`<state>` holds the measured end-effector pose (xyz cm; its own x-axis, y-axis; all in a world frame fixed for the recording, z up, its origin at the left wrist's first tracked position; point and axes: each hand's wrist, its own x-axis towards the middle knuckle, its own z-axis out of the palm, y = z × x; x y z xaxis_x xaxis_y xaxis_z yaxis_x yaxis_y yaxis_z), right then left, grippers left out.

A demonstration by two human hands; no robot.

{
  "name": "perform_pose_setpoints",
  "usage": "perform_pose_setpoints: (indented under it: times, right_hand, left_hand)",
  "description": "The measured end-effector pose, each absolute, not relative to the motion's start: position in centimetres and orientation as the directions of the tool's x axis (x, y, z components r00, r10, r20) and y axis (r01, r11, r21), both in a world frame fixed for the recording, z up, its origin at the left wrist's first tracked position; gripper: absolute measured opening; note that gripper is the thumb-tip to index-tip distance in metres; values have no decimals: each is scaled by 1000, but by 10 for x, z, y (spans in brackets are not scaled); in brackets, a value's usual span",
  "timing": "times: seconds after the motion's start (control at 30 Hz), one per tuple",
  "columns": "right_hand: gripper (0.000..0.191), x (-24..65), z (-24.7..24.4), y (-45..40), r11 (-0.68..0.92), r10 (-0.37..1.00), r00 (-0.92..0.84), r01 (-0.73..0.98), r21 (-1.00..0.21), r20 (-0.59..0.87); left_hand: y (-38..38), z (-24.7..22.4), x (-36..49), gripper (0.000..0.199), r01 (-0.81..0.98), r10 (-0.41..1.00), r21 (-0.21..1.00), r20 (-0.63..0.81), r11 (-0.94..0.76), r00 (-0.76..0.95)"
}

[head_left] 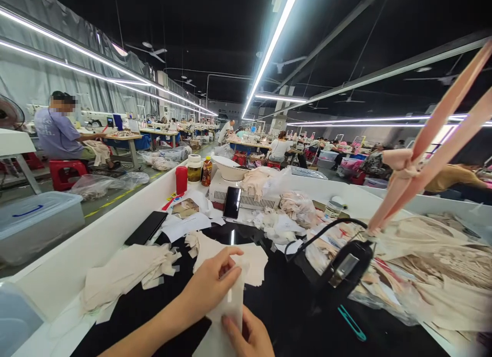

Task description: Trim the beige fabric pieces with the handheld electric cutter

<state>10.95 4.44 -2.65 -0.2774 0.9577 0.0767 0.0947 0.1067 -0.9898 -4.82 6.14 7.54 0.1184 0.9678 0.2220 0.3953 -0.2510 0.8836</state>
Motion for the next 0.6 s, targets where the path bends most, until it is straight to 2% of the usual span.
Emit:
perform_pose_setpoints:
  times: [0.17, 0.33, 0.43, 0.6]
  right_hand:
    - [46, 108, -7, 67, 152, 910, -399, 68, -986, 113]
    - [39, 117, 8, 99, 180, 961, -238, 159, -971, 139]
    - [46, 123, 10, 119, 147, 980, -165, 203, -968, 114]
    - [46, 134, 10, 146, 179, 983, -94, 303, -936, 157]
  left_hand:
    - [69, 85, -86, 40, 460, 948, 847, 315, -266, -33]
    - [84, 81, -109, 49, 459, 933, 868, 305, -190, -190]
    - [99, 72, -111, 55, 438, 945, 888, 254, -142, -208]
    - [123, 51, -107, 51, 453, 951, 886, 215, -94, -224]
